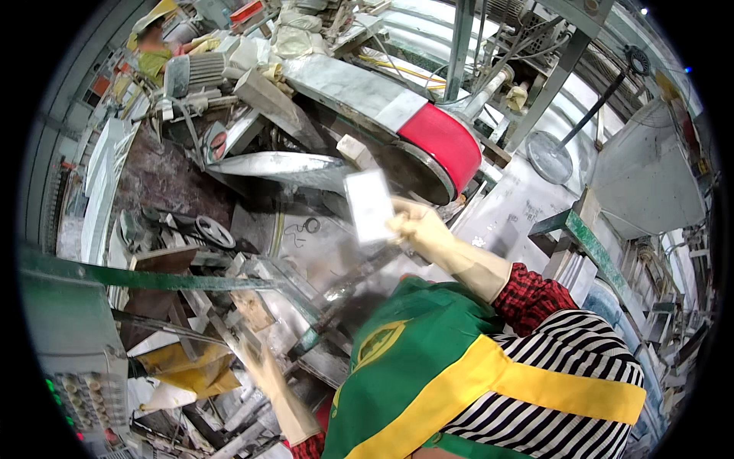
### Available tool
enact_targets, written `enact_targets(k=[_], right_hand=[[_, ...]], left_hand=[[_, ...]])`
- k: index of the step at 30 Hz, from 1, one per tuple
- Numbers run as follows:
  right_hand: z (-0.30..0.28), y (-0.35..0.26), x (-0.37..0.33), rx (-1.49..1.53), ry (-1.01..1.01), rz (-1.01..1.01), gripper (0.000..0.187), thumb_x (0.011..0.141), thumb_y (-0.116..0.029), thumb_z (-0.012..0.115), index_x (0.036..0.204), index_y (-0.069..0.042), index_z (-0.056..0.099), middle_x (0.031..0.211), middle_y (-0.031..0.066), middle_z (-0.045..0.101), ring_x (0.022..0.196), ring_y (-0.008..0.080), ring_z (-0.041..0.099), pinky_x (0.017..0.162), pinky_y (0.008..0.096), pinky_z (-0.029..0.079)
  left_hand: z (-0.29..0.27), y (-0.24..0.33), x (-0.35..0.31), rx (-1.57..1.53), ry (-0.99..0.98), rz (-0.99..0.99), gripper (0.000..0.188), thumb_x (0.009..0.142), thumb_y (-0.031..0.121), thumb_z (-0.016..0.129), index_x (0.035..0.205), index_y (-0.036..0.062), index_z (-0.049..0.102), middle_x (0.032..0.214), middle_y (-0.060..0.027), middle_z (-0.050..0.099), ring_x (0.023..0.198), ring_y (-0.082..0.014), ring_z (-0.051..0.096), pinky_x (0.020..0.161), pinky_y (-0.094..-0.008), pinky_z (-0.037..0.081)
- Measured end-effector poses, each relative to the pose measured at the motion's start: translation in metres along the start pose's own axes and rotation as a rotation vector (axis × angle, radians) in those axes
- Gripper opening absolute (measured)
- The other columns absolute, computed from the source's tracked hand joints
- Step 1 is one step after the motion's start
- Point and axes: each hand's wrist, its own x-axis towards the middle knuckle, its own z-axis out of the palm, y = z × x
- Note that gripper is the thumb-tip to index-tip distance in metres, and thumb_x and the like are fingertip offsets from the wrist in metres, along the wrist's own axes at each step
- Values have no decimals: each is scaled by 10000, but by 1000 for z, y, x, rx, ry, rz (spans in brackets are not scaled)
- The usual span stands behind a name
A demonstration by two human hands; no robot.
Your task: The person repeatedly picks up small rectangular blocks and rubs them against a moving sanding belt. The person handles the blocks one at a time, rotating them to sand different faces before discarding them.
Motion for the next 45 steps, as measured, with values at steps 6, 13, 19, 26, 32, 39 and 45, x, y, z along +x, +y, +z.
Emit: enact_targets(k=[6,13,19,26,32,39,45], right_hand=[[-66,-28,88,-139,504,-344,548,850,-25,649,1389,-14,550,833,64,704,665,120,648,633,254,546],[-114,-33,169,-496,793,-383,570,777,-148,653,1339,-78,586,877,113,715,768,219,693,755,340,577],[-138,-24,218,-558,912,-244,599,815,-171,593,1409,-149,520,1200,211,693,1132,382,660,966,443,514],[-129,-32,203,-578,806,-171,499,814,-205,605,1290,-61,574,1076,254,711,1041,374,692,926,439,518],[-121,-59,174,-920,817,-22,703,852,-318,608,1485,-76,422,1203,286,663,1112,428,660,973,508,507],[-137,-48,151,624,614,-314,724,917,76,576,1565,-15,265,1468,254,476,1262,332,562,1069,440,496],[-134,-24,168,157,494,-550,665,891,74,571,1520,11,361,1456,194,508,1264,283,553,1067,348,449]], left_hand=[[-138,-190,-106,700,305,-751,723,852,223,772,1435,-70,460,1402,-260,542,1272,-349,542,1106,-411,398],[-74,-121,-113,416,350,-659,733,851,204,766,1450,-64,439,1430,-249,506,1296,-343,515,1119,-412,382],[-51,-82,-99,265,346,-562,743,849,187,762,1463,-58,420,1454,-240,476,1316,-338,491,1130,-413,369],[-38,-50,-96,170,333,-521,756,848,168,756,1478,-52,399,1482,-229,441,1340,-332,464,1142,-415,353],[-15,-26,-93,99,308,-495,769,847,151,752,1490,-46,381,1507,-219,410,1360,-327,441,1153,-416,340],[-9,-10,-85,22,277,-480,784,846,132,746,1505,-40,359,1535,-208,375,1384,-321,413,1166,-417,324],[3,21,-83,-94,218,-445,798,845,115,742,1518,-34,341,1559,-199,345,1404,-316,390,1176,-418,311]])
